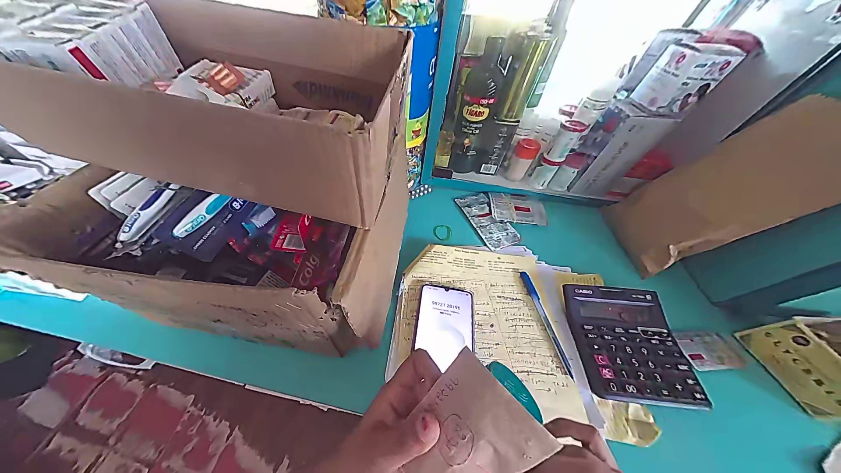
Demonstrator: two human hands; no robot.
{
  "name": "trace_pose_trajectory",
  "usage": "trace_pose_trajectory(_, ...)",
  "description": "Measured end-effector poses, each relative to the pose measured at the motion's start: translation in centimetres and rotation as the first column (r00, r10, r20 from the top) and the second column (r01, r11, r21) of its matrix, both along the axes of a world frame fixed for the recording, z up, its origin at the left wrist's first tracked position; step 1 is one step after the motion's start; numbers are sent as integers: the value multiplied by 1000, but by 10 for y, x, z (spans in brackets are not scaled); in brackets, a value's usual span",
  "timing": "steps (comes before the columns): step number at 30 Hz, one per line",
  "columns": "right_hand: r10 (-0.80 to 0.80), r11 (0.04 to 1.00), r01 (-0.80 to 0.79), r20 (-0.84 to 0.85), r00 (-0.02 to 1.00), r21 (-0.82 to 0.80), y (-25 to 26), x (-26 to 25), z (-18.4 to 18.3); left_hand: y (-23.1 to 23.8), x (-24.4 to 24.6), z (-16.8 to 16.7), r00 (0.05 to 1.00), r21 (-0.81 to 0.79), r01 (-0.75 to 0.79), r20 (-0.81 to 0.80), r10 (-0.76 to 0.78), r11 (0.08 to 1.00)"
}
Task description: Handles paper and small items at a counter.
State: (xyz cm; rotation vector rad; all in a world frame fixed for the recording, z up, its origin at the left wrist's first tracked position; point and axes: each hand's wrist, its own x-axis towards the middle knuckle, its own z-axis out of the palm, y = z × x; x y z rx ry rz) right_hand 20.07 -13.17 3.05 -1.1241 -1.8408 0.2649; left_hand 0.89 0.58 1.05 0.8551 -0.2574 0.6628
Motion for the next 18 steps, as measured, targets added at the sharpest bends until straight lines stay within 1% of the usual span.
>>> trace_pose_trajectory(2,-19,1000,19,-12,1000,-5,3,4,-1,-1,7,-2,999,-23,38,10,-38,999)
trace_pose_trajectory(5,-23,1000,23,-126,992,-5,12,-1,-8,-3,14,-1,1000,-17,15,-27,-15,1000)
trace_pose_trajectory(7,-14,1000,12,-159,987,-11,16,-3,-11,-3,15,1,999,-33,3,-54,-5,999)
trace_pose_trajectory(10,4,999,-13,-176,984,-48,17,-2,-15,-2,14,2,997,-52,52,-59,-55,997)
trace_pose_trajectory(12,8,995,-33,-246,969,-98,16,-3,-18,-1,13,3,994,-67,63,-90,-69,996)
trace_pose_trajectory(14,-19,986,-44,-371,929,-162,14,-3,-21,0,12,2,989,-97,82,-119,-93,992)
trace_pose_trajectory(16,-56,978,-51,-495,867,-201,14,0,-19,2,10,1,984,-99,96,-140,-109,990)
trace_pose_trajectory(17,-51,978,-68,-544,838,-196,15,2,-17,1,9,2,984,-76,81,-156,-92,994)
trace_pose_trajectory(18,-37,984,-70,-566,824,-166,17,5,-16,1,7,4,983,-16,46,-177,-48,999)
